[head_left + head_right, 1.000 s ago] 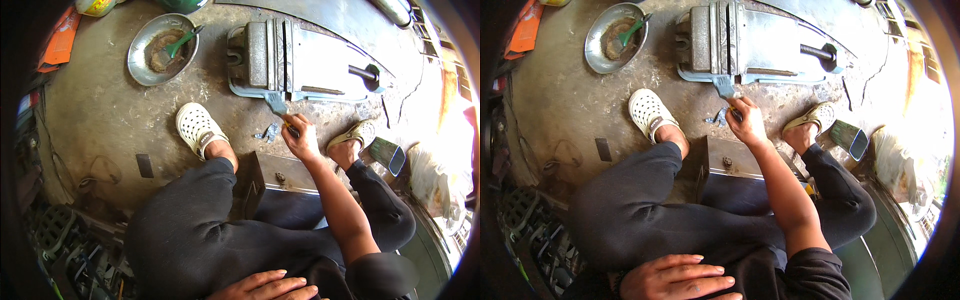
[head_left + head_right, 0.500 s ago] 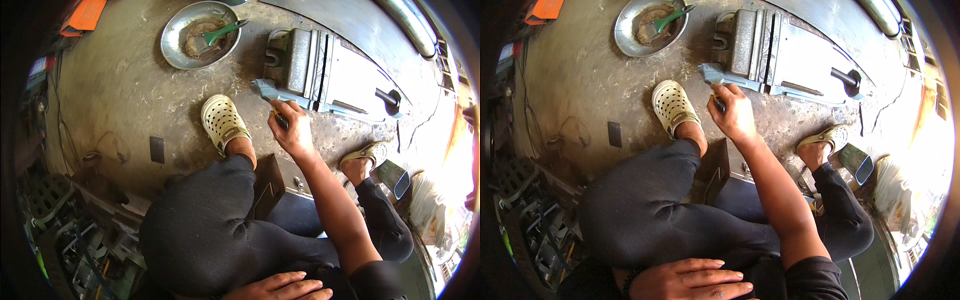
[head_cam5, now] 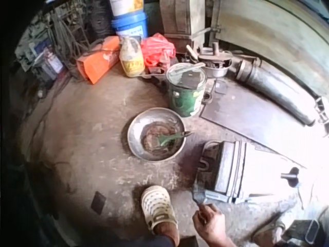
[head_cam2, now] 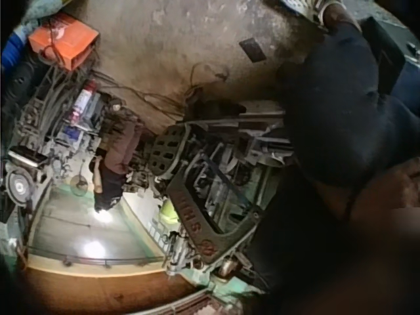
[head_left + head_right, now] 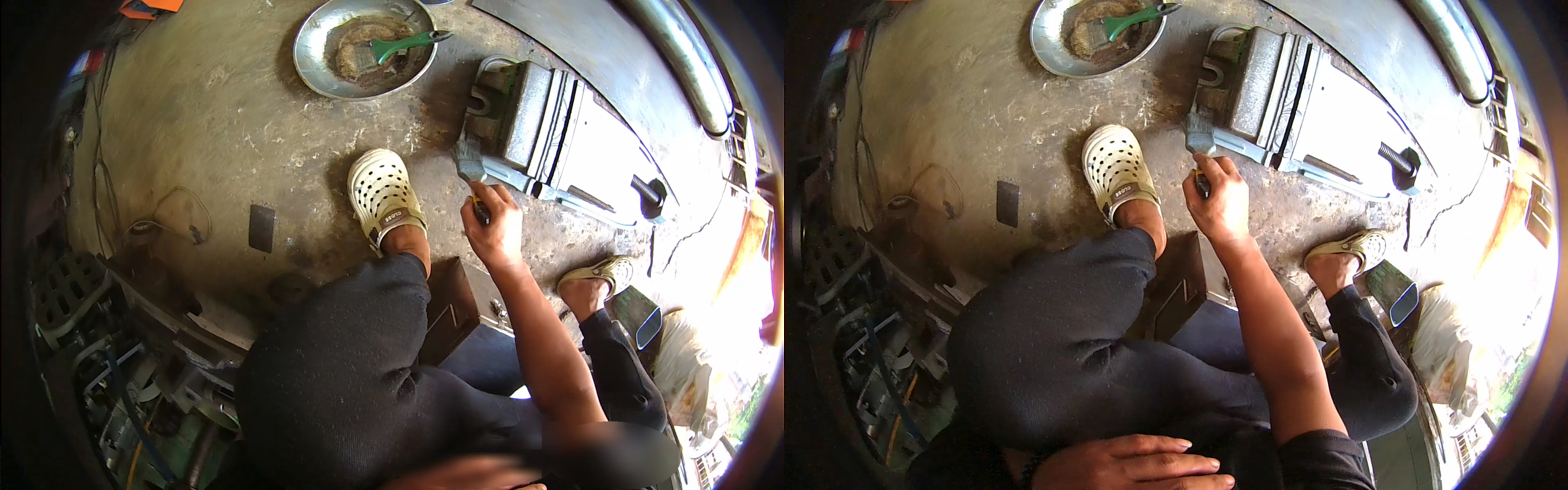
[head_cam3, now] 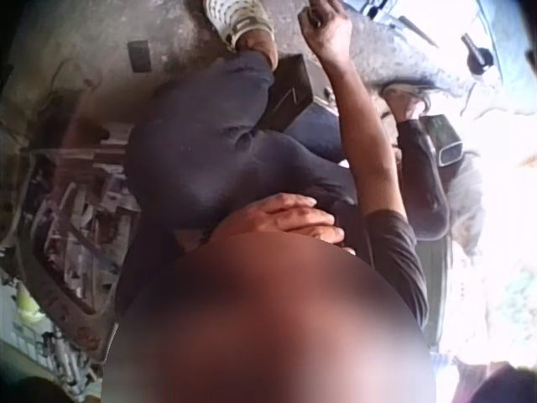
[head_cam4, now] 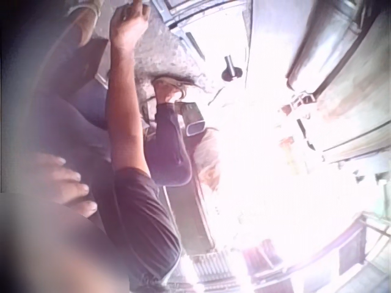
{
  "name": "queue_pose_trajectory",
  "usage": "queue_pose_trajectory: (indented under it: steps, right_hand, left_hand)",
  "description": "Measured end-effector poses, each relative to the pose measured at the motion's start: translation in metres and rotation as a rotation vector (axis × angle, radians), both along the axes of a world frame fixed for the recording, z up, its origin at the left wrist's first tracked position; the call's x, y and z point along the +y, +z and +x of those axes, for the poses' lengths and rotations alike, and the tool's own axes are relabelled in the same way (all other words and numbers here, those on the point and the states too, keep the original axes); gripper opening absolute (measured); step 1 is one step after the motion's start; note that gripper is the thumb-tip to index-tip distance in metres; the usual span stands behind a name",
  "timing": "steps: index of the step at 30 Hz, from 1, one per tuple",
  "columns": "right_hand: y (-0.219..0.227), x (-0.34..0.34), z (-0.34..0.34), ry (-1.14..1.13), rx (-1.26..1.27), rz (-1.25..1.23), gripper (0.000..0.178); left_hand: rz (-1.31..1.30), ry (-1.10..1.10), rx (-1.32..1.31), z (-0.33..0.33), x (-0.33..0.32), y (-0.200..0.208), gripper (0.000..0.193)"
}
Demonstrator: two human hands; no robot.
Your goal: The person sits on the floor and uses a small brush to scrub a metal part held in a bench vise. They then wipe the part with a white cloth. The person handles the brush and cloth directly, scrubbing and wiping the metal surface.
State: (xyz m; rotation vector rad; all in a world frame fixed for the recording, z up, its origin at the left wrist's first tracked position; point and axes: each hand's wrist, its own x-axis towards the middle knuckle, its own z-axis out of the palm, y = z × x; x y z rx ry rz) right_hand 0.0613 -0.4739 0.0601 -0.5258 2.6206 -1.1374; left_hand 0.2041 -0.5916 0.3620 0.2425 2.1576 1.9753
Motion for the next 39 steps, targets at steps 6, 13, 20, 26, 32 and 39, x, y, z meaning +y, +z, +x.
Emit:
queue_pose_trajectory:
  steps: [6,13,20,26,32,39]
  right_hand:
    - [-0.001,-0.010,-0.009,-0.047,0.020,0.068,0.027]
    - [-0.017,-0.013,-0.008,-0.056,0.079,-0.015,0.029]
    - [-0.040,-0.012,0.007,-0.022,0.094,0.073,0.035]
    - [-0.036,-0.029,-0.004,-0.092,0.066,0.075,0.033]
    - [-0.009,-0.020,0.006,-0.097,-0.059,0.148,0.028]
    - [-0.007,-0.017,0.000,-0.036,0.072,0.077,0.026]
  left_hand:
    - [0.043,-0.021,0.005,0.004,-0.002,0.000,0.043]
    - [0.064,0.000,-0.029,-0.001,-0.004,0.001,0.043]
    - [0.079,0.018,-0.036,-0.006,-0.005,0.001,0.041]
    - [0.093,0.030,-0.038,-0.006,-0.004,0.003,0.041]
    - [0.107,0.006,-0.058,-0.006,-0.005,0.003,0.042]
    - [0.084,0.042,-0.058,-0.001,0.002,0.003,0.042]
